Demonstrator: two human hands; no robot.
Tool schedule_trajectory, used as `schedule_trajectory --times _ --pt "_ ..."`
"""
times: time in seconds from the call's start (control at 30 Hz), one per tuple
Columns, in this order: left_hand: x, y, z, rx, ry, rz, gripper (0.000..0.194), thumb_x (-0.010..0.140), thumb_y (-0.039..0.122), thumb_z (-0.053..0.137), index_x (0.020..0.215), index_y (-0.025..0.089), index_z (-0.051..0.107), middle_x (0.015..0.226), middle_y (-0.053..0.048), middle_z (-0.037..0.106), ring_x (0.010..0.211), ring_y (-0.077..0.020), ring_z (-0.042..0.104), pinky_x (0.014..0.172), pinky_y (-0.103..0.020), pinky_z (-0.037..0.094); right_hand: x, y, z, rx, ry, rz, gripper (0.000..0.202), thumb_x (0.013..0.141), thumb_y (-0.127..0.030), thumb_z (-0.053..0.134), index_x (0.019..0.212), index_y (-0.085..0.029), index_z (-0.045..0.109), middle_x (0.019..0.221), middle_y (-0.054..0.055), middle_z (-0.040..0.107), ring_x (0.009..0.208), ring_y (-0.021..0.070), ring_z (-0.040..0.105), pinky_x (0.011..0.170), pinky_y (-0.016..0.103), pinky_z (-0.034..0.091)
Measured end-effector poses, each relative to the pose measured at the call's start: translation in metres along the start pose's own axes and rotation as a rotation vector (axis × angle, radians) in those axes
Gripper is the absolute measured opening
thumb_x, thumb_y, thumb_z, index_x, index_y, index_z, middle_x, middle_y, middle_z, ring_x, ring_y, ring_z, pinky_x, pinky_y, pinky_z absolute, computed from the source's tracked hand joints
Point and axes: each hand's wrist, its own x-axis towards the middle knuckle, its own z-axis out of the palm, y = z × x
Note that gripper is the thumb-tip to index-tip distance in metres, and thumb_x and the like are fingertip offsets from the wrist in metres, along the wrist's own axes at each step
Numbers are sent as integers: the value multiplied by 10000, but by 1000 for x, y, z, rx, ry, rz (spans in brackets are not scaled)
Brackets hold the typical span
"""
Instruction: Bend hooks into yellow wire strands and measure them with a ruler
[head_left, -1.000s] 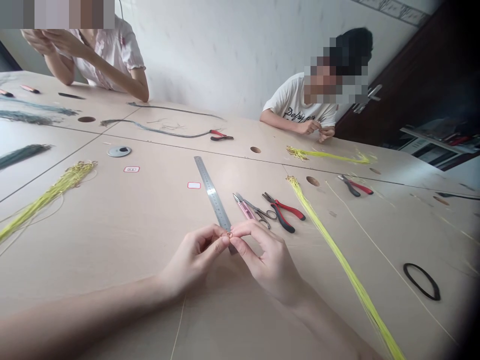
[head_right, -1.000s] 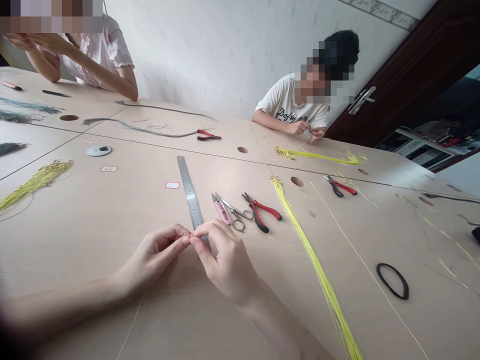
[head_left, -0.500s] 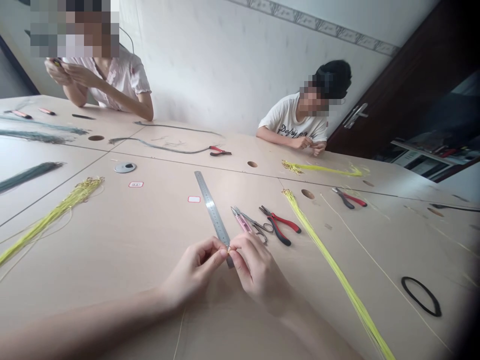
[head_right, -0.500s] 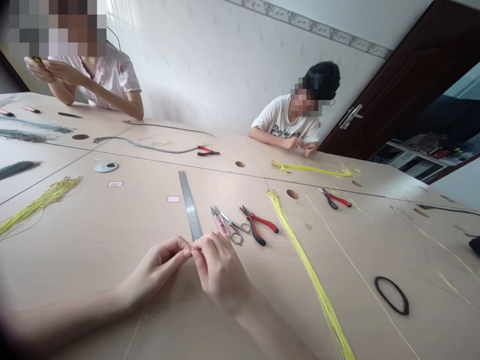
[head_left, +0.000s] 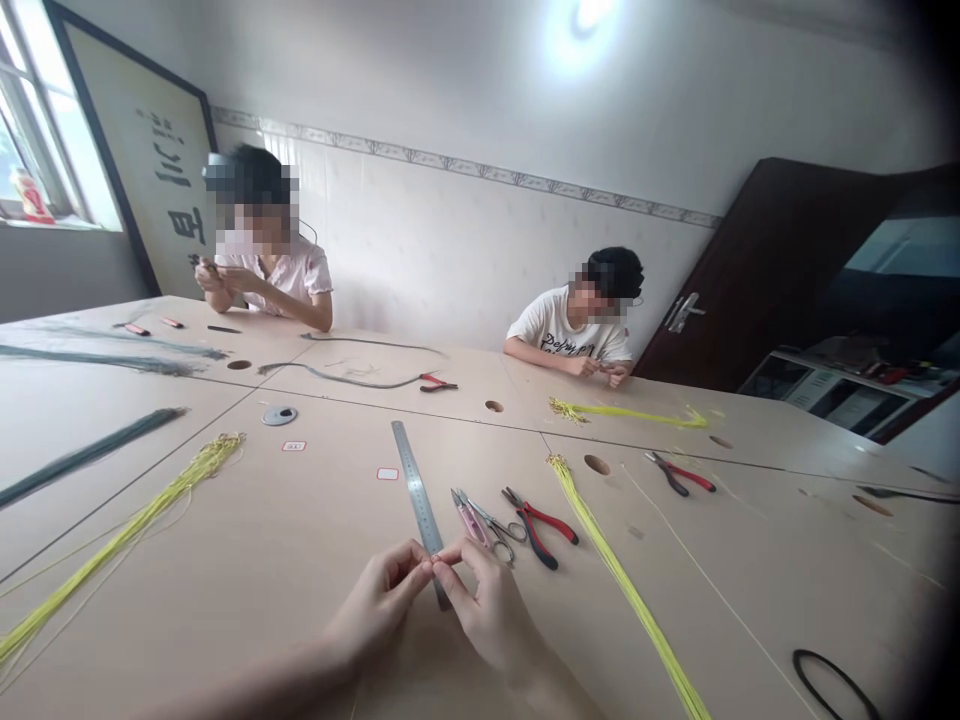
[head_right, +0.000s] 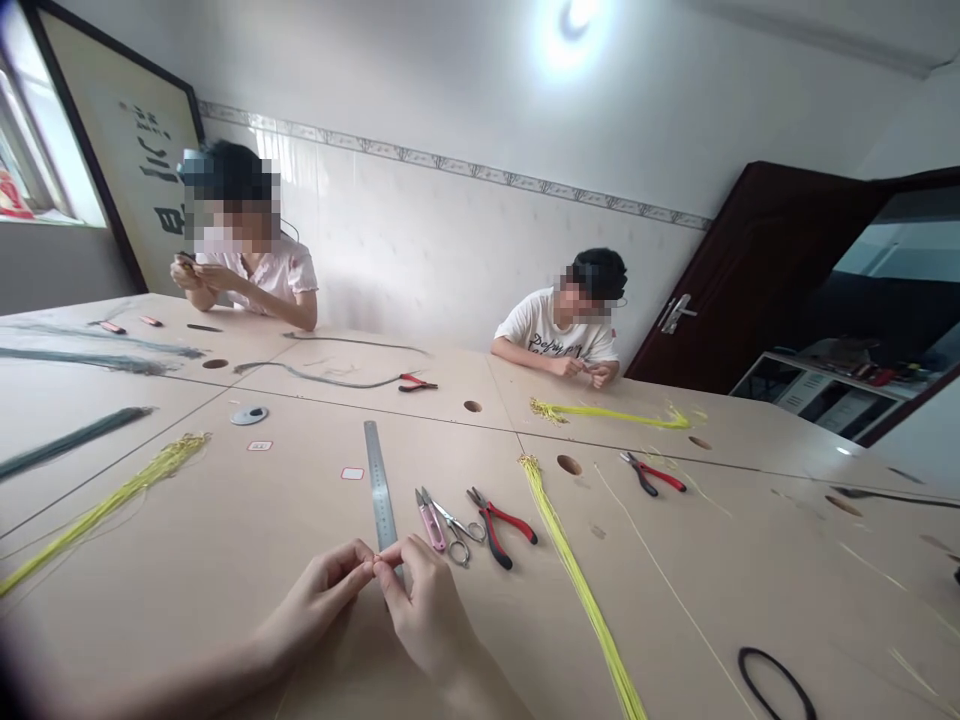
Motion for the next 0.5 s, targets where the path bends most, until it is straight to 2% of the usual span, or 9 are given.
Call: schedule_trajectory --times 0.1,0.17,0.27,0.33,0.5 --pt "2 -4 0 29 30 -2 417 820 539 471 676 149 504 633 26 433 622 -130 370 595 -246 307 1 4 5 -47 37 -42 174 902 -203 428 763 -192 531 708 4 622 668 139 613 638 253 500" --pt "5 -8 -1 51 52 -5 427 800 553 487 673 146 514 629 27 435 618 -131 370 589 -246 302 3 9 9 -83 63 -87 189 906 -217 414 742 -201 506 687 1 607 656 150 607 721 310 507" --pt "7 -13 -1 71 85 -4 433 789 568 485 690 147 519 620 32 434 607 -130 372 582 -244 304 6 17 15 -141 98 -148 198 910 -223 394 729 -212 473 663 -10 587 647 166 600 881 434 454" --pt "8 -15 -1 76 100 3 425 797 562 472 710 149 523 638 26 458 625 -136 392 601 -247 322 7 20 19 -176 122 -176 194 911 -215 383 732 -218 457 661 -15 580 640 172 599 906 474 434" --pt "6 -17 2 79 79 13 400 804 536 469 701 153 523 644 20 475 638 -140 407 610 -249 332 9 25 20 -265 204 -233 198 912 -195 372 728 -223 440 641 -20 568 616 169 597 834 431 485"
